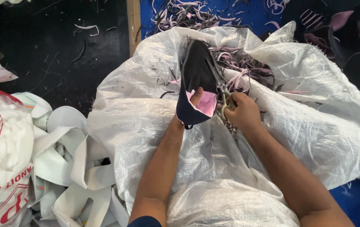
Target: Trim excess material from shoe uppers using a pair of scissors.
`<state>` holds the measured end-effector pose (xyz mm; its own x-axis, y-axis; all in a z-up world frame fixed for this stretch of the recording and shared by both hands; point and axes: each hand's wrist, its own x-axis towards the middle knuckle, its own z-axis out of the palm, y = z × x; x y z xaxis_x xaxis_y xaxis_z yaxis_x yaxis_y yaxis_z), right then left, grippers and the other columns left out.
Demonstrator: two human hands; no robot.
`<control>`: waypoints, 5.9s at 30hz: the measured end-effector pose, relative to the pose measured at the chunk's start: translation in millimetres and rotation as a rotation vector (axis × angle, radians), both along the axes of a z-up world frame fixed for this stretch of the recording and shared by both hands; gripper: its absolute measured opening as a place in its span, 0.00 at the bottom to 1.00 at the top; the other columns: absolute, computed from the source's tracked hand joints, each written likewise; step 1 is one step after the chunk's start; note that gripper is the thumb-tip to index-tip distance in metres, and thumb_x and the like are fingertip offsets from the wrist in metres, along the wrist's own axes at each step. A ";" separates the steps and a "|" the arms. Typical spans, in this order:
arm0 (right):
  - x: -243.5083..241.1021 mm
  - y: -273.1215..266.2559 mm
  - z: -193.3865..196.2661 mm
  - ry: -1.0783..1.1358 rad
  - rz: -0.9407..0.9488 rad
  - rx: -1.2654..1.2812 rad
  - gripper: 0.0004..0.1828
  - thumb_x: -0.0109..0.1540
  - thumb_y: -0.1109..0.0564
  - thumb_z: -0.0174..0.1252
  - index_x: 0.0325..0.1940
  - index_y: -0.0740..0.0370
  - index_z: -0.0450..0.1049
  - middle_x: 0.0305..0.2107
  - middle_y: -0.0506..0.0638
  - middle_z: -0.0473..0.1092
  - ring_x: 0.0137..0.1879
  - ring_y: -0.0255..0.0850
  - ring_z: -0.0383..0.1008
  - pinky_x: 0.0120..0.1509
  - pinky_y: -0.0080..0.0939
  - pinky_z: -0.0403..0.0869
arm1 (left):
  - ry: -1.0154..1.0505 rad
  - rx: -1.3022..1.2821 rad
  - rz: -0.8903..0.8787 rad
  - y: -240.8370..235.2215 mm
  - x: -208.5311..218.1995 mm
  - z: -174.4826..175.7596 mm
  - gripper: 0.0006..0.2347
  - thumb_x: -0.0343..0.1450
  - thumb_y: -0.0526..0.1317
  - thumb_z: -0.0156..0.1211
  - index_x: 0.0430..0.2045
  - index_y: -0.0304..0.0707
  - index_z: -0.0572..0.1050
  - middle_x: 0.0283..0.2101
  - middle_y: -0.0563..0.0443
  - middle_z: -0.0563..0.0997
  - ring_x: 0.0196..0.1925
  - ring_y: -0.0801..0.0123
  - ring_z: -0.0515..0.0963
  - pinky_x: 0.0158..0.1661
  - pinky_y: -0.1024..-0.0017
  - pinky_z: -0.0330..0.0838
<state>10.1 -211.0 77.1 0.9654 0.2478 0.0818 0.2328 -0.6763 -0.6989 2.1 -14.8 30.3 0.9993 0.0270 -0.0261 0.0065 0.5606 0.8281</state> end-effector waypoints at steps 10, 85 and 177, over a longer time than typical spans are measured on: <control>2.2 -2.2 31.0 0.187 -0.033 0.110 0.23 0.57 0.45 0.70 0.28 0.68 0.72 0.18 0.58 0.66 0.22 0.46 0.63 0.30 0.49 0.64 | -0.372 0.588 0.139 5.6 -6.1 48.4 0.22 0.75 0.28 0.59 0.65 0.34 0.63 0.61 0.48 0.73 0.61 0.65 0.74 0.62 0.65 0.68; 8.2 -39.1 55.8 -0.157 0.084 0.058 0.26 0.53 0.43 0.76 0.31 0.67 0.73 0.26 0.53 0.69 0.31 0.48 0.71 0.36 0.47 0.70 | -0.076 -0.077 -0.100 69.4 -21.9 71.3 0.37 0.57 0.17 0.63 0.66 0.32 0.65 0.63 0.44 0.76 0.67 0.56 0.74 0.70 0.60 0.68; 13.0 -61.5 48.5 -0.111 0.126 -0.162 0.17 0.49 0.47 0.75 0.29 0.61 0.78 0.29 0.52 0.74 0.34 0.55 0.75 0.39 0.52 0.72 | 0.095 0.258 -0.583 66.3 -23.8 71.6 0.31 0.58 0.24 0.73 0.58 0.28 0.72 0.52 0.50 0.81 0.52 0.67 0.79 0.54 0.67 0.75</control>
<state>23.0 -272.6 125.6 0.9134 0.3839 0.1352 0.3916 -0.7383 -0.5491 -21.7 51.6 101.8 0.8454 -0.5026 -0.1808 0.3300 0.2253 0.9167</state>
